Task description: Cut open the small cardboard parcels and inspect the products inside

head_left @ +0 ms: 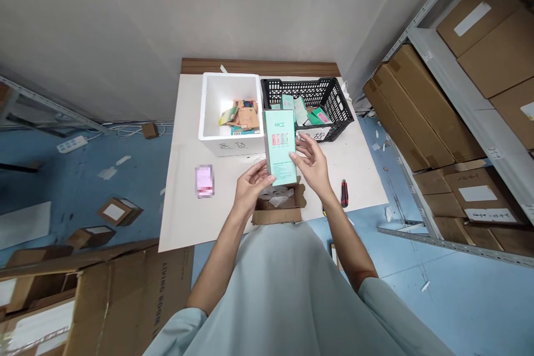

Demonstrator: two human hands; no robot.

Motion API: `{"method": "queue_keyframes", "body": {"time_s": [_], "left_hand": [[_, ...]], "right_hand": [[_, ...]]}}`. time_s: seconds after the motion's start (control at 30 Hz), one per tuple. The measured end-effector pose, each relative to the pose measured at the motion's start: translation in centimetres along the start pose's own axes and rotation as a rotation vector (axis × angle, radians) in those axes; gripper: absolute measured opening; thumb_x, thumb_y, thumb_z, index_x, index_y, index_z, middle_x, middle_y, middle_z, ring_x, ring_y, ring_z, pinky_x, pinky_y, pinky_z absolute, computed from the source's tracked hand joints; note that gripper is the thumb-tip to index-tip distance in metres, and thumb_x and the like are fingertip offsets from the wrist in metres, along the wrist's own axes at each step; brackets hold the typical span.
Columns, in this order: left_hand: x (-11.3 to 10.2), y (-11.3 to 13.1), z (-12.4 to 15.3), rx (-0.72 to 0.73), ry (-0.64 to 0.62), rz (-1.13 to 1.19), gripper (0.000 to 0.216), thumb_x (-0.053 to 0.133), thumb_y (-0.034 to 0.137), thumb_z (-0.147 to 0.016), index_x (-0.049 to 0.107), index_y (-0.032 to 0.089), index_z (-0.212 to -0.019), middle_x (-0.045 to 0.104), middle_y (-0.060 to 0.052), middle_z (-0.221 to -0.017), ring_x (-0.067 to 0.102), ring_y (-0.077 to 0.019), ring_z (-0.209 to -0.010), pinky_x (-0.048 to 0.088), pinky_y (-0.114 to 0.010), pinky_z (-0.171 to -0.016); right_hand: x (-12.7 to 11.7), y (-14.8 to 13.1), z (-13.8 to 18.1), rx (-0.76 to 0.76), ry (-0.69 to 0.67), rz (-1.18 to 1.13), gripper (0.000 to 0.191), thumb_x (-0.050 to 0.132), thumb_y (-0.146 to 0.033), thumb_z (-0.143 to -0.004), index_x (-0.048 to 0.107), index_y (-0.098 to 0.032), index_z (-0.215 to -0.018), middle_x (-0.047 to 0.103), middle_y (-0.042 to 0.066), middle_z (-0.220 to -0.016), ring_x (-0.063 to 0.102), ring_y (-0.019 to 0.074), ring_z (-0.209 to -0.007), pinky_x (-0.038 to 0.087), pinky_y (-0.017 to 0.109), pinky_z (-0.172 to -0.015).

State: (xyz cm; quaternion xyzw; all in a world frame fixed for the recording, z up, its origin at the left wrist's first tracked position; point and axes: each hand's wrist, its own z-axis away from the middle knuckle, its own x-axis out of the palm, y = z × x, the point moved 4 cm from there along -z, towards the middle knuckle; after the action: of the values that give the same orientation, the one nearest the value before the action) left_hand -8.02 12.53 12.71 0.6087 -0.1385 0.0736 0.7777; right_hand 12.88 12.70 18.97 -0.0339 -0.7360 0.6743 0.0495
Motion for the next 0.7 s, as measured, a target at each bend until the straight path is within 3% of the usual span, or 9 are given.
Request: {"method": "queue_keyframes", "body": {"time_s": [0.1,0.2,0.3,0.4,0.5,0.6,0.7], "left_hand": [[0.7,0.4,0.5,0.113,0.101,-0.149,0.074,0.107,0.042,-0.069,0.081,0.021,-0.135,0.077,-0.009,-0.126,0.071,-0.0319,-0.125,0.054,-0.049,-0.120],[1.9,1.1,1.4,0.241,0.179,-0.296,0.074,0.107,0.039,-0.070,0.079,0.025,-0.137,0.070,-0.009,-0.129,0.068,-0.0322,-0.129,0.053,-0.045,-0.121],[2.7,1.7,2.0,0.271,0.162,-0.316,0.072,0.106,0.040,-0.073,0.078,0.027,-0.138,0.068,-0.010,-0.133,0.067,-0.0327,-0.130,0.053,-0.045,-0.121],[2.7,1.9,1.9,0.198,0.048,-0.181,0.062,0.100,0.050,-0.083,0.078,0.025,-0.135,0.072,-0.012,-0.141,0.068,-0.0336,-0.135,0.054,-0.046,-0.119],[2.2,1.2,1.4,0.034,-0.060,-0.010,0.062,0.098,0.056,-0.084,0.076,0.024,-0.133,0.075,-0.013,-0.146,0.067,-0.0362,-0.143,0.054,-0.050,-0.121],[1.7,0.3,1.1,-0.080,-0.100,0.057,0.071,0.102,0.053,-0.078,0.074,0.024,-0.136,0.077,-0.014,-0.144,0.068,-0.0371,-0.144,0.054,-0.052,-0.123],[1.4,-0.2,0.9,-0.096,-0.095,0.064,0.081,0.105,0.049,-0.076,0.071,0.024,-0.144,0.077,-0.015,-0.144,0.070,-0.0357,-0.141,0.054,-0.053,-0.124]], "right_hand": [[0.8,-0.1,0.7,-0.035,0.022,0.086,0.081,0.080,-0.071,-0.098,0.056,-0.039,-0.168,0.060,0.010,-0.170,0.059,0.0360,-0.157,0.058,0.057,-0.126],[1.3,0.3,0.8,-0.051,0.073,0.159,0.094,0.087,-0.066,-0.094,0.047,-0.039,-0.174,0.051,0.010,-0.178,0.054,0.0361,-0.161,0.059,0.054,-0.125],[0.9,1.1,0.3,-0.026,0.119,0.129,0.105,0.090,-0.065,-0.090,0.039,-0.037,-0.177,0.056,0.013,-0.173,0.062,0.0347,-0.153,0.061,0.052,-0.121],[-0.1,1.9,-0.5,0.018,0.093,0.020,0.109,0.092,-0.070,-0.086,0.041,-0.035,-0.175,0.065,0.015,-0.164,0.071,0.0341,-0.141,0.064,0.051,-0.115],[-0.6,2.7,-0.8,0.050,0.037,-0.078,0.110,0.090,-0.077,-0.083,0.044,-0.033,-0.173,0.068,0.015,-0.161,0.071,0.0351,-0.140,0.064,0.051,-0.114],[-0.7,3.4,-0.7,0.069,0.019,-0.105,0.110,0.089,-0.080,-0.082,0.046,-0.033,-0.172,0.070,0.015,-0.159,0.071,0.0356,-0.141,0.063,0.052,-0.116],[-0.5,3.7,-0.4,0.071,0.007,-0.121,0.112,0.091,-0.079,-0.081,0.046,-0.032,-0.172,0.071,0.015,-0.157,0.071,0.0356,-0.141,0.062,0.053,-0.118]]}}
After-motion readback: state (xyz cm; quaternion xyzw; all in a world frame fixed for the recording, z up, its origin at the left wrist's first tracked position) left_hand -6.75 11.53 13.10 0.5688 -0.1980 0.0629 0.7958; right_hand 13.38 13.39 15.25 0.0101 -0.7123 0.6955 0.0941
